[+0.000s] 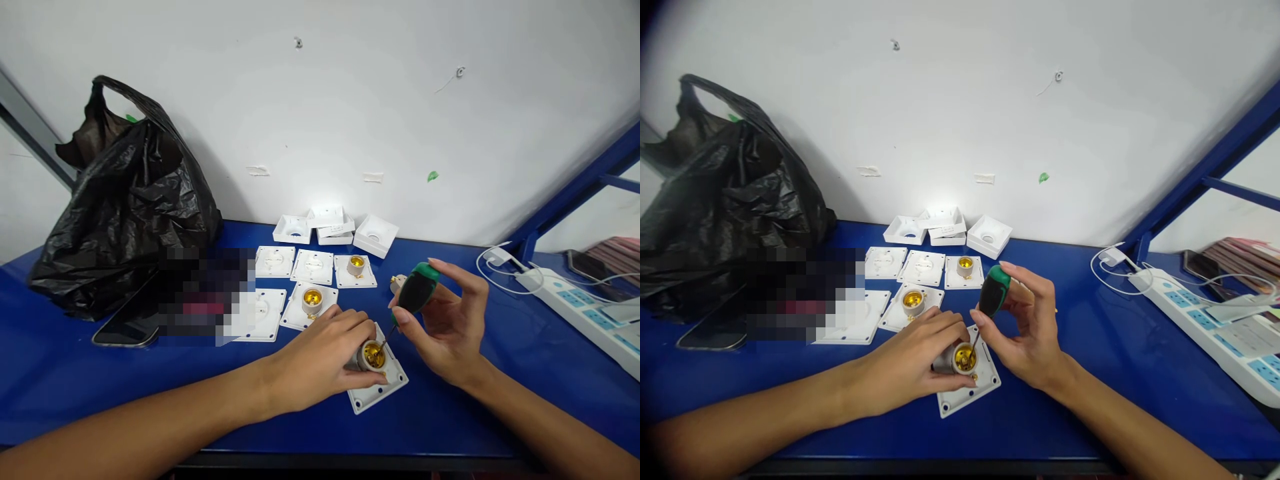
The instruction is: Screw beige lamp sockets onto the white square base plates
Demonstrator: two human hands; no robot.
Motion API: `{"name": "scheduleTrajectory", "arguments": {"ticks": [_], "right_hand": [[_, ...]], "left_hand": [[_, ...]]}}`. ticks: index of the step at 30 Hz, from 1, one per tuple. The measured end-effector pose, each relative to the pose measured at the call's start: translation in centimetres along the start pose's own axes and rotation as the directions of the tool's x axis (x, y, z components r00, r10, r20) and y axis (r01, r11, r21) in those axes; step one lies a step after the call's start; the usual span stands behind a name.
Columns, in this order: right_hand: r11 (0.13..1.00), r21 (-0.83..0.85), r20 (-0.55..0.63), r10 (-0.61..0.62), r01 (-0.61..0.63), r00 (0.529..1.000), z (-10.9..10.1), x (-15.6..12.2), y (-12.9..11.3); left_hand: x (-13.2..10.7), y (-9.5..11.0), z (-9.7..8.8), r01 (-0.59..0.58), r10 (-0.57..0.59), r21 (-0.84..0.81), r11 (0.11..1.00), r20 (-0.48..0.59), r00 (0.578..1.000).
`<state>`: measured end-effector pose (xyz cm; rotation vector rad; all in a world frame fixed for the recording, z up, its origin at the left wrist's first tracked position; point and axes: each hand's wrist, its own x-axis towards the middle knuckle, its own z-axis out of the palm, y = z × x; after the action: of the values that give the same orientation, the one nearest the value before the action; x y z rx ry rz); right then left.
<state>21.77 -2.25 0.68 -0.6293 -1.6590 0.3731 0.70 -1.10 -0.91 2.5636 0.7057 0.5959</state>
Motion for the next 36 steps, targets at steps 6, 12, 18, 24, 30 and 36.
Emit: {"name": "scheduleTrajectory", "arguments": {"ticks": [6, 12, 18, 24, 30, 36], "right_hand": [[0.999, -0.007, 0.035, 0.045, -0.044, 0.998, 0.0, -0.2, 0.4], [0.998, -0.019, 0.053, 0.058, -0.057, 0.997, 0.0, -0.3, 0.6], [0.999, -0.049, 0.059, 0.006, -0.003, 0.998, -0.1, -0.5, 0.3], [0.996, -0.042, 0.103, -0.079, 0.084, 0.992, -0.5, -1.0, 0.3], [0.999, -0.03, 0.125, -0.024, 0.028, 0.992, -0.8, -0.7, 0.4], [1.0, -0.015, 0.123, 0.016, -0.014, 0.992, -0.7, -0.4, 0.5]], "left_hand": [[0.0, 0.1, 0.0, -0.011, 0.011, -0.003, 1.0, -0.008, 1.0], [0.0, 0.1, -0.1, 0.001, -0.001, -0.002, 1.0, 0.001, 1.0], [0.0, 0.3, -0.2, 0.016, -0.016, -0.01, 1.0, 0.018, 1.0], [-0.1, 0.5, -0.3, 0.032, -0.032, -0.014, 0.999, 0.014, 0.999], [0.0, 0.5, -0.3, 0.033, -0.033, -0.013, 0.999, 0.004, 0.999], [-0.1, 0.5, -0.2, 0.035, -0.035, -0.012, 0.999, 0.007, 0.999]]}}
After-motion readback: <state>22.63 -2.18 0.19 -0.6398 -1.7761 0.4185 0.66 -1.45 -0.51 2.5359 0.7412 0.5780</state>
